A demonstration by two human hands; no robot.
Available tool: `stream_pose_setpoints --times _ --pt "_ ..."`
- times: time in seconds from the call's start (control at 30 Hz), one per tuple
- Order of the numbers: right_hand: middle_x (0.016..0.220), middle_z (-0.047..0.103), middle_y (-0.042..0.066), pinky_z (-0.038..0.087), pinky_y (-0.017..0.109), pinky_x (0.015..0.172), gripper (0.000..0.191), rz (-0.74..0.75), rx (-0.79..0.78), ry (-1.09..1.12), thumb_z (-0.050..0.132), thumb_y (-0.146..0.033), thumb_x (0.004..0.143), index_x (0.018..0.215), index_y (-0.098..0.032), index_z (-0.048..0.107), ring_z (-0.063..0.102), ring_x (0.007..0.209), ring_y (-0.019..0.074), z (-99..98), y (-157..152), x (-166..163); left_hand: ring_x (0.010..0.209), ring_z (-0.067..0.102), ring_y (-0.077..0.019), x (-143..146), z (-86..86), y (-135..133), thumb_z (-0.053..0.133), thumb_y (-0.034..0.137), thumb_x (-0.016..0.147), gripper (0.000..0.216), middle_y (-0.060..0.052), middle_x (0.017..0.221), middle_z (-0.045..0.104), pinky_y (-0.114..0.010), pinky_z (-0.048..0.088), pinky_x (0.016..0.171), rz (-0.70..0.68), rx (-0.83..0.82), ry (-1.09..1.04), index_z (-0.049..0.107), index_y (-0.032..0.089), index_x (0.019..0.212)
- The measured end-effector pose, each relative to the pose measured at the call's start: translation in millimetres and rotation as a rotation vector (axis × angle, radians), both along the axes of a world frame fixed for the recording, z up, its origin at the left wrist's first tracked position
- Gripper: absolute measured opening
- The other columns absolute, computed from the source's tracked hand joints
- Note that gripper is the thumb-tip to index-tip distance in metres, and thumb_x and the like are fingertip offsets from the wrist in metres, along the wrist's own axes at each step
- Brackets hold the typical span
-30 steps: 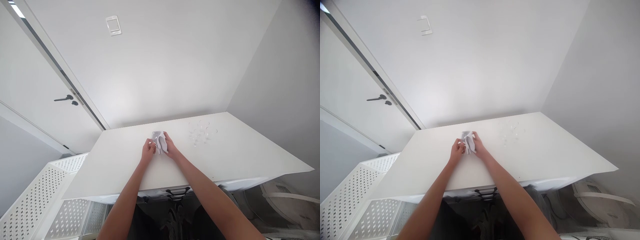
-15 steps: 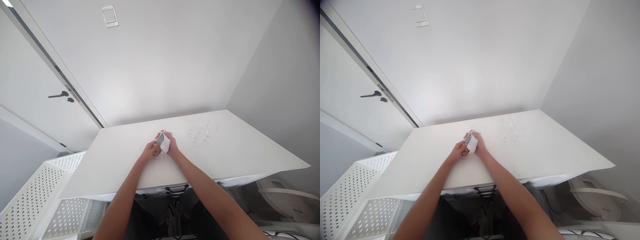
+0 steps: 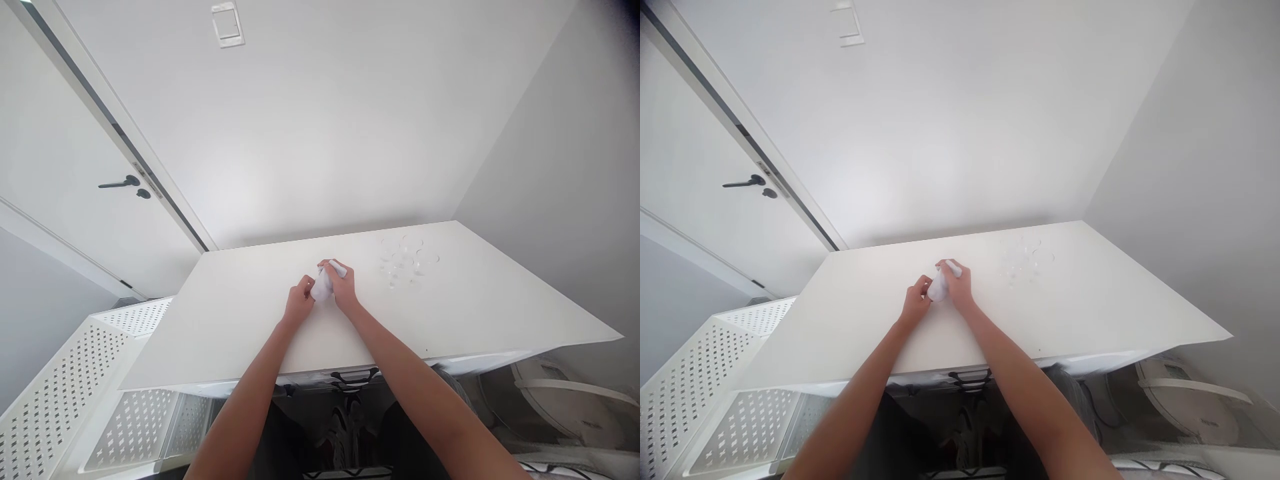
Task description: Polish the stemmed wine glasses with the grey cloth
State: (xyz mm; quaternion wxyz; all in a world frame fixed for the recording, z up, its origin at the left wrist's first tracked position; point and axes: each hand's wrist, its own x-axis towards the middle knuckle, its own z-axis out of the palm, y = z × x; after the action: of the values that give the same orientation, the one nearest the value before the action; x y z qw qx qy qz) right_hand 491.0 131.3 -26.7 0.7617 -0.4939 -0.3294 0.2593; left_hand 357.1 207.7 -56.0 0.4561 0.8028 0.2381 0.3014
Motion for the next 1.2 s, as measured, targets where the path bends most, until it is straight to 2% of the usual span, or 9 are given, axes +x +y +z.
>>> stream_pose_setpoints --times 0.17,0.33,0.5,0.7,0.8,0.9,0.97,1.07,1.2 --pt "0.097 0.071 0.006 0.056 0.035 0.075 0.026 0.327 0.123 0.405 0.069 -0.045 0.085 0.098 -0.022 0.068 0.067 0.091 0.0227 -0.5 5.2 0.7 0.05 0.04 -0.0101 2.3 -1.6 4.3 0.058 0.038 0.091 0.025 0.007 0.055 0.049 -0.022 0.03 0.051 -0.04 -0.207 -0.104 0.041 0.024 0.08" --pt "0.109 0.073 0.008 0.057 0.036 0.079 0.034 0.34 0.067 0.31 0.08 -0.04 0.078 0.105 -0.023 0.067 0.069 0.096 0.0238 -5.9 7.3 -15.1 0.052 0.04 -0.009 6.0 -3.8 8.1 0.066 0.047 0.089 0.035 0.006 0.062 0.049 -0.023 0.033 0.053 -0.033 -0.41 -0.222 0.044 0.022 0.079" --pt "0.113 0.073 0.007 0.055 0.037 0.088 0.044 0.276 0.054 0.189 0.085 -0.03 0.07 0.108 -0.023 0.066 0.068 0.099 0.0219 -7.4 8.9 -22.1 0.073 0.05 -0.0122 7.9 -0.5 8.5 0.078 0.033 0.079 0.033 0.002 0.083 0.057 -0.025 0.039 0.067 0.028 -0.343 -0.314 0.047 0.021 0.082" --pt "0.089 0.071 0.005 0.051 0.033 0.073 0.024 0.267 0.002 0.281 0.077 -0.035 0.075 0.091 -0.019 0.068 0.065 0.081 0.0193 -7.8 6.7 -7.1 0.111 0.056 -0.0207 2.4 6.2 14.3 0.073 0.025 0.076 0.028 -0.005 0.111 0.06 -0.031 0.044 0.089 0.083 -0.288 -0.433 0.058 0.024 0.099" --pt "0.08 0.071 0.004 0.051 0.034 0.075 0.026 0.458 -0.041 0.234 0.078 -0.033 0.072 0.092 -0.019 0.069 0.066 0.076 0.0198 -8.4 5.2 -8.0 0.098 0.061 -0.019 -1.5 10.0 16.4 0.067 0.038 0.086 0.023 -0.009 0.121 0.063 -0.028 0.048 0.073 0.019 -0.463 -0.523 0.062 0.024 0.104" --pt "0.078 0.073 0.004 0.053 0.035 0.074 0.037 0.751 -0.071 0.12 0.083 -0.036 0.069 0.098 -0.019 0.069 0.069 0.076 0.0223 -7.9 3.7 -13.2 0.061 0.057 -0.01 -7.6 13.1 15.9 0.055 0.063 0.092 0.049 -0.013 0.134 0.063 -0.025 0.037 0.044 -0.186 -0.592 -0.482 0.064 0.025 0.121" --pt "0.073 0.071 0.004 0.053 0.035 0.068 0.039 0.879 -0.106 0.086 0.08 -0.046 0.073 0.097 -0.018 0.067 0.069 0.07 0.0228 -7.3 2.4 -14.1 0.049 0.053 -0.0072 -12.0 14.5 14.7 0.054 0.077 0.086 0.068 -0.016 0.139 0.061 -0.025 0.032 0.035 -0.312 -0.616 -0.433 0.063 0.024 0.128" --pt "0.071 0.069 0.003 0.053 0.036 0.061 0.044 0.928 -0.121 0.11 0.07 -0.058 0.083 0.101 -0.019 0.064 0.068 0.06 0.0224 -6.6 0.9 -11.1 0.052 0.062 -0.0128 -15.0 15.4 13.1 0.067 0.079 0.075 0.083 -0.018 0.144 0.06 -0.026 0.039 0.034 -0.363 -0.606 -0.386 0.058 0.025 0.137" --pt "0.077 0.071 0.003 0.055 0.036 0.063 0.042 0.896 -0.18 0.056 0.078 -0.04 0.076 0.11 -0.019 0.065 0.07 0.066 0.0229 -7.6 1.6 -12.6 0.077 0.071 -0.0213 -10.3 13.6 15.4 0.079 0.061 0.075 0.073 -0.018 0.133 0.068 -0.03 0.056 0.056 -0.222 -0.514 -0.416 0.064 0.021 0.135"
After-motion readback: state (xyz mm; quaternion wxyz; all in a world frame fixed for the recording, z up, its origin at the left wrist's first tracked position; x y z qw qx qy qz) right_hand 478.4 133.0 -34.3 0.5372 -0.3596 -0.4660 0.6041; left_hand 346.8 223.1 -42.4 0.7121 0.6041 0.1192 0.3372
